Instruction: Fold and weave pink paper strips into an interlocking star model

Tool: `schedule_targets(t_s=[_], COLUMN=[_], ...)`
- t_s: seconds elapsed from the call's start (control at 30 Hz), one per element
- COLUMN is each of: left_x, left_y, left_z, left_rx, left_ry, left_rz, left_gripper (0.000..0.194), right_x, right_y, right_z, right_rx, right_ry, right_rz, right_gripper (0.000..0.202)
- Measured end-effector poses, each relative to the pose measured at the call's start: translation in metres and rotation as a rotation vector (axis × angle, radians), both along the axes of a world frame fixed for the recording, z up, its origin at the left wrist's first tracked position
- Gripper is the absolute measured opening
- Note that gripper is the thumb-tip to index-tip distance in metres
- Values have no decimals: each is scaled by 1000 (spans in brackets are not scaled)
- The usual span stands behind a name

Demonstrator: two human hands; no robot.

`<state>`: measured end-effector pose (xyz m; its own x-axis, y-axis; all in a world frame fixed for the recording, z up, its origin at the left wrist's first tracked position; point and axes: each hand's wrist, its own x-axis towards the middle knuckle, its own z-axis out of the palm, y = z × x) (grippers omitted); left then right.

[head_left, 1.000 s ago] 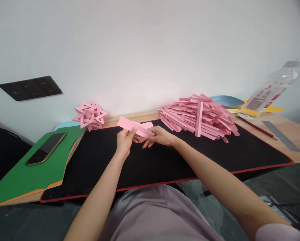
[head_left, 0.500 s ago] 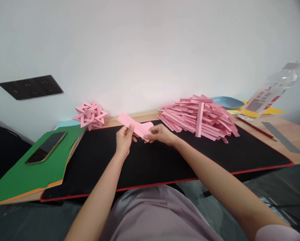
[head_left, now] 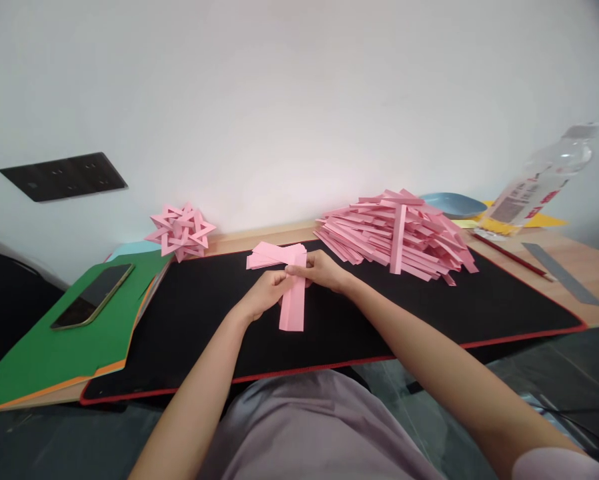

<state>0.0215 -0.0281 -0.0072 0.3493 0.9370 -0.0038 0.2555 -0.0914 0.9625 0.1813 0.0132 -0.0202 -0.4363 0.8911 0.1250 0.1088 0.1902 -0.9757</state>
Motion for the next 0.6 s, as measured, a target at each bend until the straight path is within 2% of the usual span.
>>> schedule_targets(t_s=[0.13,0.27,0.43,0.6], left_x=[-2,-2,-5,-10], left_y=[2,6,11,16], left_z=[0,1,1,0], left_rx=[-39,-44,130,166], left_ry=[-27,-65,-88,-389], left_rz=[51,235,491,645], left_gripper=[29,29,25,29], right_x=[1,5,7,4], right_y=[7,15,16,14], right_z=[-3,-5,-5,0], right_rx=[-29,-30,-26,-69], right_ry=[133,240,268,267], right_rz=[-178,-342,-402,-448], right_gripper=[34,34,32,37])
